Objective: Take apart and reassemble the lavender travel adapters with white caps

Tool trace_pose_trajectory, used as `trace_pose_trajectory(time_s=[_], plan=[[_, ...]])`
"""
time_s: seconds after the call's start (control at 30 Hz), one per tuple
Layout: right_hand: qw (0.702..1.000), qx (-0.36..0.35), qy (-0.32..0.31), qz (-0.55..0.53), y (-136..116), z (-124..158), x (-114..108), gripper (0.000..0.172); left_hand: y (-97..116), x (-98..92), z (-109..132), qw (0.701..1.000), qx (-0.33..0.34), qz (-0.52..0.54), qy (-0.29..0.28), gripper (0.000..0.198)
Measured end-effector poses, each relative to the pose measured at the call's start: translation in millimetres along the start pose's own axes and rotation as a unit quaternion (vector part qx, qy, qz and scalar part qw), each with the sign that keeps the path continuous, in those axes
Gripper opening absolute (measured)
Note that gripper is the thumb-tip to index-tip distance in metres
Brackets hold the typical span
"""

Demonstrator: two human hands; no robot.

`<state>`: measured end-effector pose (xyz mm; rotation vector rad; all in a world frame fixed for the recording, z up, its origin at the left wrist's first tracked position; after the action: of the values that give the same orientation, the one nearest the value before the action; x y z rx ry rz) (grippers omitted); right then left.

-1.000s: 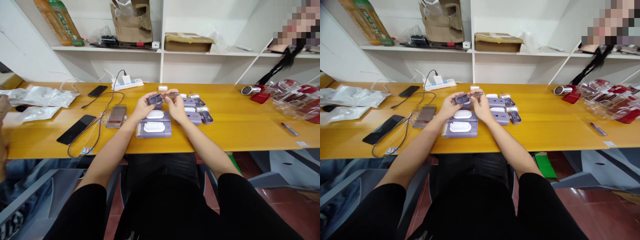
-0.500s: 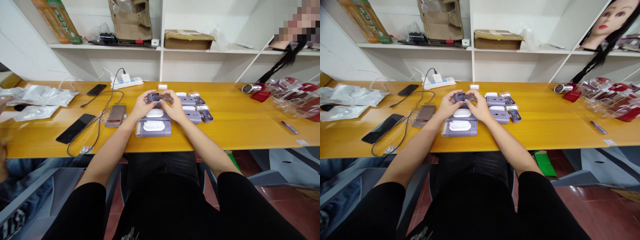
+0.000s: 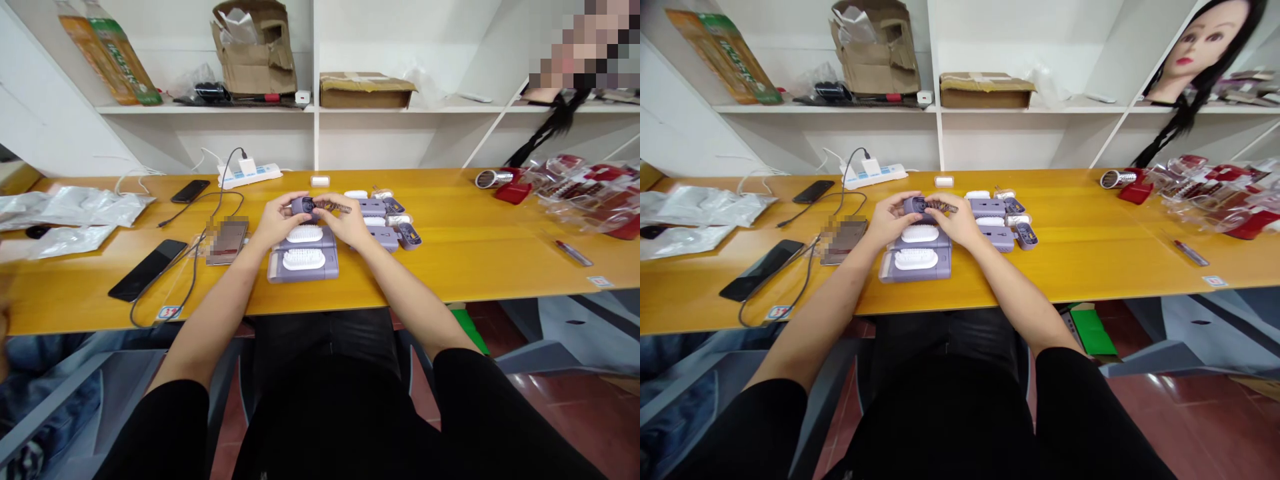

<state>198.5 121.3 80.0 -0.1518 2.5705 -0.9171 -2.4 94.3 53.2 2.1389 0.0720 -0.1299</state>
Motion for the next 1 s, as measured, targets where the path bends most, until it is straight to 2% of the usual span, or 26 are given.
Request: trace_pose_trajectory(time_s=[0.33,0.43,0.57,0.77,0.9,1.0], plan=[[0.993,-0.076,-0.090,0.031,-18.2,-2.2,-8.3,0.021,-2.4,-5.9,-0.8,1.000,-0.004,0.012,-0.029,0.072],[0.993,-0.086,-0.074,0.021,-19.1,-3.2,-9.4,0.021,-0.5,-4.8,-0.1,0.999,-0.002,0.000,-0.038,0.073],[0.998,-0.051,-0.036,0.023,-13.0,-4.6,-9.9,0.030,1.2,-2.9,0.9,0.999,0.004,-0.004,-0.033,0.074],[0.999,-0.025,-0.026,0.028,-8.1,-3.6,-5.6,0.032,3.8,-2.5,0.9,0.999,0.023,-0.014,-0.023,0.073],[0.998,-0.055,-0.012,0.035,-11.7,-3.9,-10.3,0.046,7.6,-5.6,-1.1,0.999,0.041,-0.001,-0.006,0.071],[0.997,-0.061,-0.006,0.041,-10.0,-4.0,-13.9,0.060,5.1,-7.3,-1.7,0.999,0.021,0.030,-0.006,0.073]])
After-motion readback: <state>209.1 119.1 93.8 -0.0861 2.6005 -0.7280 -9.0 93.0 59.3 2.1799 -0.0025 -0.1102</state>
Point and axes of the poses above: each hand's wrist, its own z-axis away from the middle knuckle, its own x-axis out of the palm, y = z × x, the point moved 6 cm from there along -z, towards the middle knuckle, and after that the axes turned 3 degrees about -y, right-handed, at the moved point
